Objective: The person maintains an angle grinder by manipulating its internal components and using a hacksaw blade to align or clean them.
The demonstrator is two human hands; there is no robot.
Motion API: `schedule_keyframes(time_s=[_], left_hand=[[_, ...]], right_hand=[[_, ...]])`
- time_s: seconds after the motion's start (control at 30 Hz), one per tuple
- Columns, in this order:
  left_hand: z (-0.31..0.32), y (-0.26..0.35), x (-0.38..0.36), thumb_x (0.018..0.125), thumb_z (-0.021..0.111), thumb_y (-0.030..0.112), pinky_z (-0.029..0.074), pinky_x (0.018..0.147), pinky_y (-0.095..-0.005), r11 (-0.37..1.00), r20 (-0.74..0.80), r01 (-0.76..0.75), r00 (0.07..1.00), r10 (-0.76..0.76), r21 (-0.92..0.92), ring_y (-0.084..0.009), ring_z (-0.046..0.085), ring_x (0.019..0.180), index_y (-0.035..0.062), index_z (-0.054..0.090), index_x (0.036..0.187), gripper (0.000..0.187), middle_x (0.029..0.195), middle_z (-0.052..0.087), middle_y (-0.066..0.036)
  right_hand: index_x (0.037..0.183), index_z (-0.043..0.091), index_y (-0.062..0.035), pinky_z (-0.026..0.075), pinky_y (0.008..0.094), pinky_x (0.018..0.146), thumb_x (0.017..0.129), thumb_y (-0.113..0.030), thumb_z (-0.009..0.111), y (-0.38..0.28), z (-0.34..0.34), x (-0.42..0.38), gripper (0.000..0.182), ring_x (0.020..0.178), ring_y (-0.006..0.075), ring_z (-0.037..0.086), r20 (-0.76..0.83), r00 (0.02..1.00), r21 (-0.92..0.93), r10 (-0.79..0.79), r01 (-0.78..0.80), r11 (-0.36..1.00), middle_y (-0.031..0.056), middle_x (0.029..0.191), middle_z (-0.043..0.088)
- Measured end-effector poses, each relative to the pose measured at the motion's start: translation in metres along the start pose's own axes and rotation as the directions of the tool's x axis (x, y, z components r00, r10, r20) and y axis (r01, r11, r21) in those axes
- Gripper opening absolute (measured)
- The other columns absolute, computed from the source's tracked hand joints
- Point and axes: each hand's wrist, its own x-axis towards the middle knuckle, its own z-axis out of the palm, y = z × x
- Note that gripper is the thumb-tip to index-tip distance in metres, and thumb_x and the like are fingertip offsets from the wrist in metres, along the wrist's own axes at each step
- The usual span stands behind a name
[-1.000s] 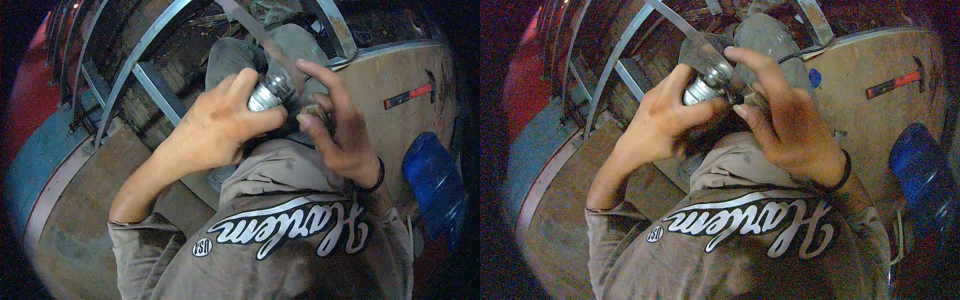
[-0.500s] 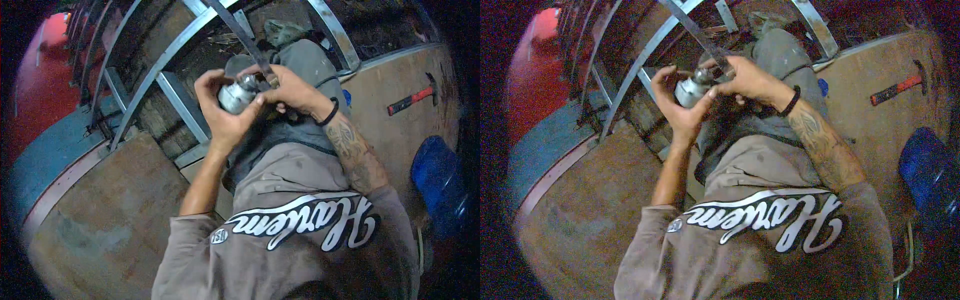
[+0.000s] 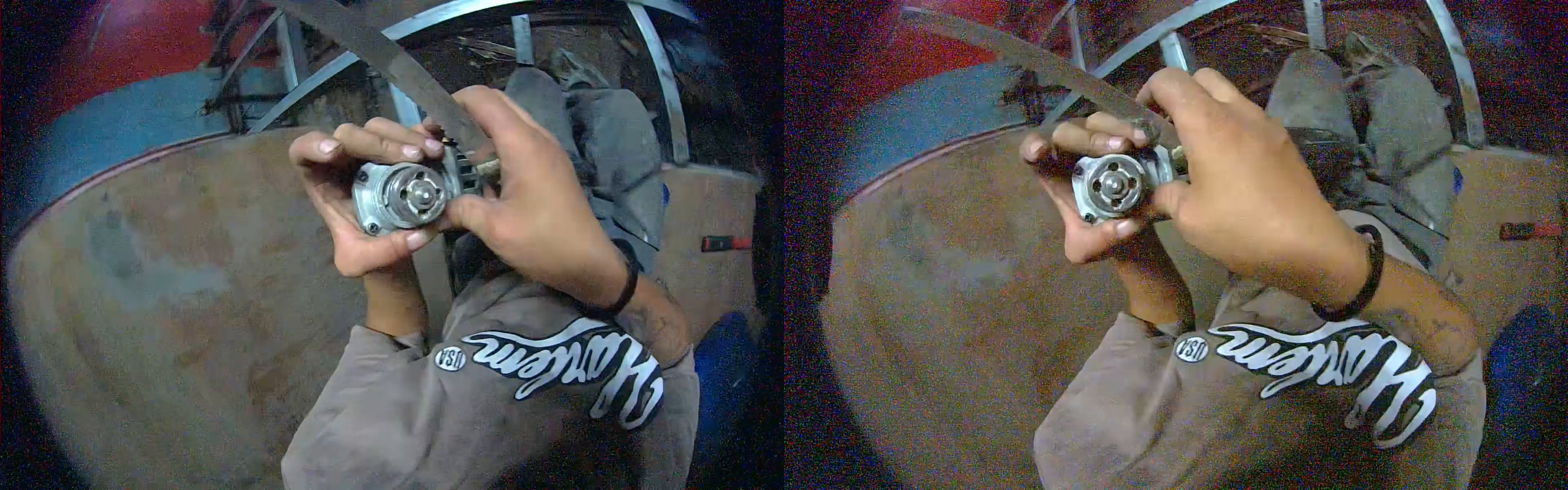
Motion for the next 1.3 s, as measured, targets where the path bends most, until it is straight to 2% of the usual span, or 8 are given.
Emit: schedule_keyframes(time_s=[0.4,0.47,0.6,0.7,0.83,0.97,1.13,1.3], left_hand=[[0.159,-0.178,-0.017,0.043,0.064,0.004,0.049,0.082,-0.045,0.966,-0.228,-0.005,0.972,-0.056,-0.258,-0.034,0.057,0.083,0.0108,0.033,0.126,0.089,0.09,0.055,-0.019],[0.202,-0.203,-0.023,0.044,0.06,0.004,0.046,0.089,-0.0488,0.924,-0.32,0.025,0.934,-0.158,-0.382,-0.0354,0.058,0.088,0.0098,0.039,0.122,0.08,0.089,0.055,-0.015],[0.279,-0.251,-0.033,0.052,0.051,0.004,0.048,0.086,-0.0486,0.838,-0.593,0.255,0.609,-0.527,-0.482,-0.0392,0.06,0.089,0.0079,0.044,0.111,0.06,0.094,0.059,-0.016],[0.339,-0.309,-0.051,0.055,0.051,0.002,0.049,0.082,-0.0475,0.794,-0.587,0.296,0.548,-0.596,-0.531,-0.0378,0.061,0.084,0.0037,0.043,0.107,0.053,0.092,0.059,-0.017],[0.439,-0.373,-0.071,0.058,0.052,0.001,0.05,0.08,-0.045,0.722,-0.567,0.35,0.453,-0.688,-0.596,-0.0359,0.061,0.081,0.0016,0.042,0.107,0.049,0.09,0.058,-0.017],[0.528,-0.441,-0.082,0.064,0.054,-0.003,0.051,0.079,-0.0419,0.691,-0.539,0.397,0.435,-0.721,-0.604,-0.0327,0.062,0.08,-0.0008,0.04,0.108,0.047,0.088,0.057,-0.018],[0.384,-0.453,-0.055,0.073,0.056,0.002,0.051,0.08,-0.0407,0.645,-0.509,0.415,0.4,-0.763,-0.641,-0.03,0.062,0.082,-0.0034,0.041,0.113,0.042,0.091,0.058,-0.017],[0.358,-0.363,-0.044,0.081,0.054,0.009,0.049,0.082,-0.0385,0.584,-0.443,0.484,0.381,-0.811,-0.652,-0.028,0.061,0.083,-0.0053,0.049,0.113,0.035,0.094,0.06,-0.016]], right_hand=[[0.108,0.051,-0.0004,0.044,0.0385,0.08,0.06,-0.005,0.073,0.102,-0.211,-0.035,0.053,0.092,0.034,0.055,0.137,0.989,-0.112,-0.058,0.074,0.991,0.0153,0.097,0.055],[0.112,0.052,0.0002,0.044,0.035,0.079,0.061,-0.009,0.076,0.129,-0.267,-0.052,0.057,0.094,0.0269,0.056,0.207,0.958,-0.311,-0.199,0.258,0.915,0.0131,0.102,0.057],[0.102,0.059,0.0006,0.045,0.0278,0.073,0.068,-0.018,0.076,0.208,-0.406,-0.079,0.042,0.079,0.0155,0.056,0.252,0.921,-0.351,0.297,-0.199,0.915,0.0072,0.088,0.061],[0.089,0.06,0.0009,0.044,0.0257,0.066,0.079,-0.025,0.07,0.255,-0.49,-0.116,0.03,0.072,0.0104,0.054,0.101,0.938,-0.442,0.331,-0.256,0.86,0.0025,0.075,0.058],[0.088,0.059,0.0005,0.043,0.0247,0.066,0.084,-0.027,0.066,0.311,-0.591,-0.165,0.028,0.071,0.011,0.053,0.178,0.773,-0.553,0.609,-0.433,0.712,0.002,0.074,0.057],[0.083,0.058,0.0003,0.042,0.0231,0.071,0.087,-0.027,0.063,0.356,-0.693,-0.223,0.028,0.079,0.0099,0.053,0.228,0.736,-0.288,0.637,-0.574,0.767,0.003,0.084,0.061],[0.105,0.061,0.0016,0.042,0.0237,0.078,0.089,-0.044,0.054,0.382,-0.595,-0.129,0.049,0.084,0.0107,0.053,0.461,0.684,0.037,0.566,-0.652,0.757,0.0033,0.089,0.061],[0.119,0.055,-0.0005,0.042,0.024,0.08,0.07,-0.041,0.074,0.281,-0.556,-0.122,0.066,0.087,0.0095,0.054,0.593,0.488,-0.229,0.641,-0.66,0.715,0.0041,0.093,0.062]])
